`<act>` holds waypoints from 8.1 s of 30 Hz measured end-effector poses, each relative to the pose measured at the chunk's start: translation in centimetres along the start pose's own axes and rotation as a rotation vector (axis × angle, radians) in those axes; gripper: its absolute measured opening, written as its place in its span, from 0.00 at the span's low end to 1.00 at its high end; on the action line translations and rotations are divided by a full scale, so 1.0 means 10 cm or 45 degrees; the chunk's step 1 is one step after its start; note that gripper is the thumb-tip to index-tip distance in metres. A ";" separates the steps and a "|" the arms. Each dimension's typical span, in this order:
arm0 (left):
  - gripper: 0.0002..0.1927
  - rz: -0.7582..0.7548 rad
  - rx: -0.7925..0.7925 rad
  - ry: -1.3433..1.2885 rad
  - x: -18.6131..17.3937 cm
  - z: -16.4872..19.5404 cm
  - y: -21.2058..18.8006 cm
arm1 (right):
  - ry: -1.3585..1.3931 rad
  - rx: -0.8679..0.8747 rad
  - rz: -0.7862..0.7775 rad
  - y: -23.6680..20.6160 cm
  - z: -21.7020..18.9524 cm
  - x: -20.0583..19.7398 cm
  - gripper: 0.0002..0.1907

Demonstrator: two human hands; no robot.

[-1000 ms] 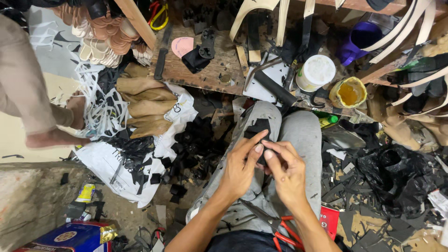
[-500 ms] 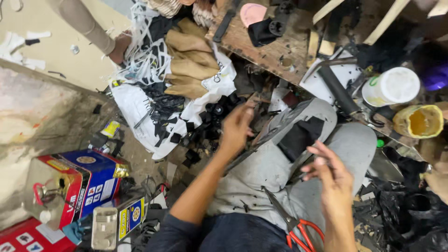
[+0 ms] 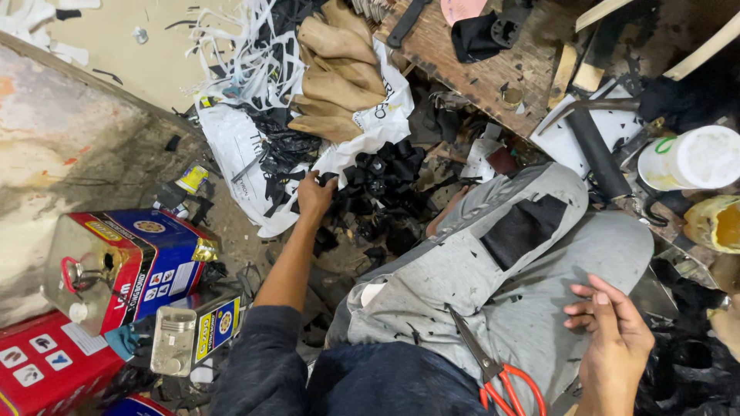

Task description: The person uses red-handled scissors to cut small black rubber pieces, likely shoe heels or soles, in a cluttered workshop. They repeatedly trim, inspect, and adjust the pieces by hand, occasionally using a metal template to guide the cuts.

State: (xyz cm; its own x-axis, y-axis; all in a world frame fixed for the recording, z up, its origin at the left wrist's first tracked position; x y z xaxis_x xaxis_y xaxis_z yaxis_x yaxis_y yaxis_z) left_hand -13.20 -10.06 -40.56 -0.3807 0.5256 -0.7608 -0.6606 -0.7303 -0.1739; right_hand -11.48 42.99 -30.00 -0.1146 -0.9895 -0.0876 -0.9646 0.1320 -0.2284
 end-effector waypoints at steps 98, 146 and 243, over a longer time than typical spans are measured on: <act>0.26 -0.080 0.881 0.073 0.67 4.35 0.82 | -0.852 -0.622 0.043 0.92 -0.54 1.26 0.14; 0.20 -1.569 0.066 -1.812 0.43 2.71 -1.17 | -0.198 -0.439 -0.425 1.03 -1.13 1.52 0.47; 0.27 -1.637 -0.087 -1.808 0.23 2.79 -1.24 | -0.660 0.193 0.263 0.04 -1.08 0.18 0.19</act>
State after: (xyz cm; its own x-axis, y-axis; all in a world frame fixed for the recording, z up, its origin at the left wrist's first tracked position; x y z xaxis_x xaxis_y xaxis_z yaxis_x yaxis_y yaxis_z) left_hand -23.90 12.39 -22.76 0.0506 0.5757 0.8161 -0.9240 0.3372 -0.1805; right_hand -14.60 40.60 -19.82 -0.1290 -0.7896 -0.5998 -0.8851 0.3644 -0.2893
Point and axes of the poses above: each hand's wrist, its own y-axis towards the middle knuckle, its own x-axis out of the palm, z = x × y, the point moved 5 cm from there along y, towards the middle knuckle, and after that the axes turned 1 degree about -y, right-handed, at the moved point
